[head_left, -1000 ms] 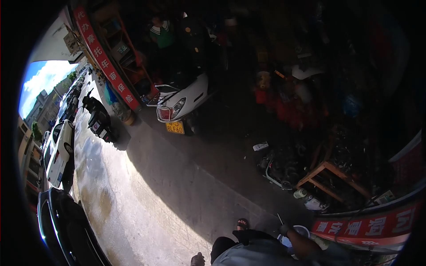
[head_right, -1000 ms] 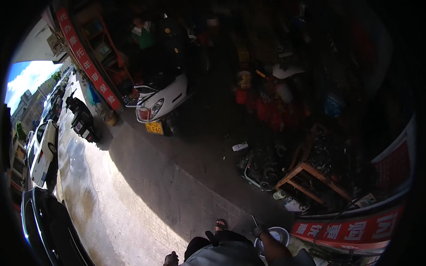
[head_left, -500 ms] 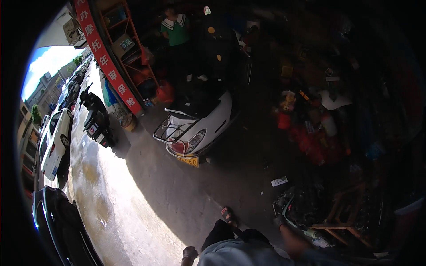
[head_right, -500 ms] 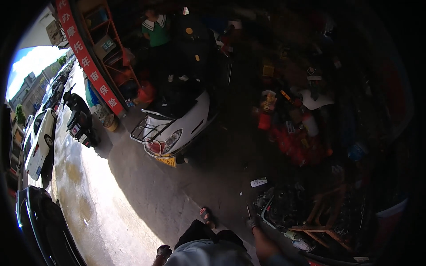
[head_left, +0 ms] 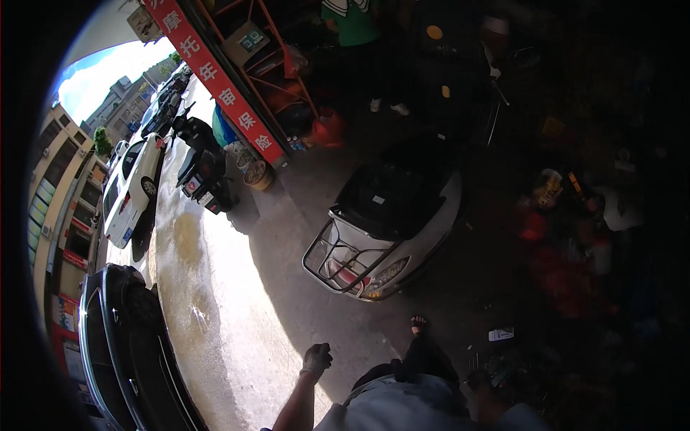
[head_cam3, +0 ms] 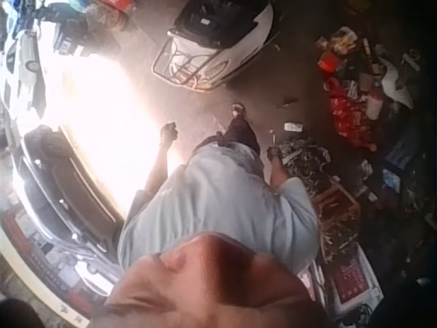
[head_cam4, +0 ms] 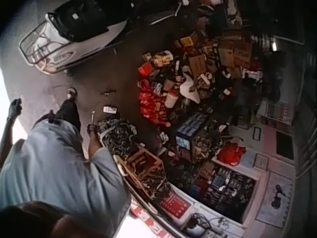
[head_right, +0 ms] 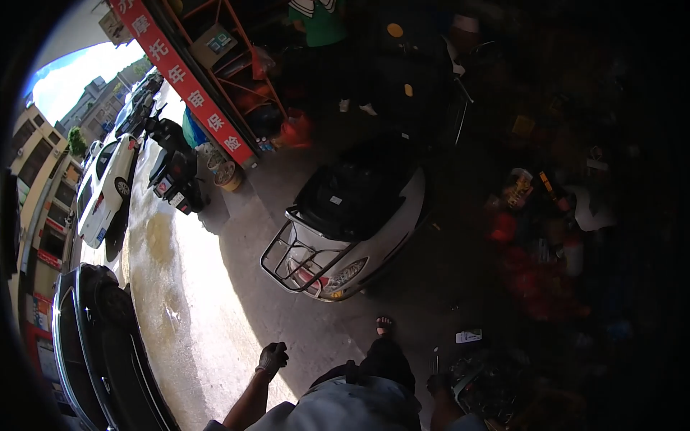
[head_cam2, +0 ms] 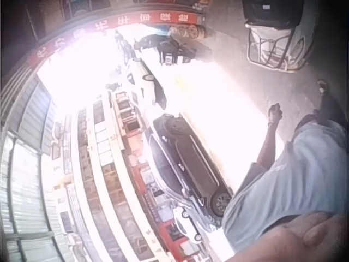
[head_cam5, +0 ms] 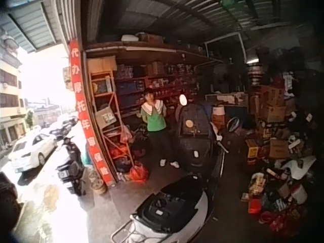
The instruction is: Repairing components under the motorcycle seat compartment using tools.
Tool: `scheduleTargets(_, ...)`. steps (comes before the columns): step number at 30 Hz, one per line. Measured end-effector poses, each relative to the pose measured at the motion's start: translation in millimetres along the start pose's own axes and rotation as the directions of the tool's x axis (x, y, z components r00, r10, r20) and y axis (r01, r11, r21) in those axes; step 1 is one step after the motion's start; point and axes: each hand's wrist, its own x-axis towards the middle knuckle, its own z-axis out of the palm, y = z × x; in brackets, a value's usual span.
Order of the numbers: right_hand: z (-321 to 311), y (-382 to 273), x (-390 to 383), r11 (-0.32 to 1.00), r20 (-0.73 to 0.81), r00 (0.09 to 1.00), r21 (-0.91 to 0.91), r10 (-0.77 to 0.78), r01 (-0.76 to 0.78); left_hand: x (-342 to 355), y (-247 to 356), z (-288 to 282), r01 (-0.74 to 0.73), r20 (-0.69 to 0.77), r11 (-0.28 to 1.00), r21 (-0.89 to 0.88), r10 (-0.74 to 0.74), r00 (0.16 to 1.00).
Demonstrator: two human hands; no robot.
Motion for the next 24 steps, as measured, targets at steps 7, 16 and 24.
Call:
scheduleTargets(7,-106.0,-78.5,132.5,0.86,0.129,0.978,-0.468,-0.162,0.204,23.7,-113.2,-68.0,0.433,-0.11,0.901,0.02,-0.429,0.897)
scheduleTargets(16,-91.7,-129.8,191.4,0.787,0.272,0.96,-0.578,-0.064,0.216,146.6,-219.5,-188.4,0.204,0.055,0.935,0.289,-0.229,0.972)
scheduleTargets(24,-84.5,-297.3,107.3,0.937,0.316,0.899,0.076,0.303,-0.342,264.6,-118.2,-353.5,0.353,-0.113,0.833,-0.425,-0.436,0.893)
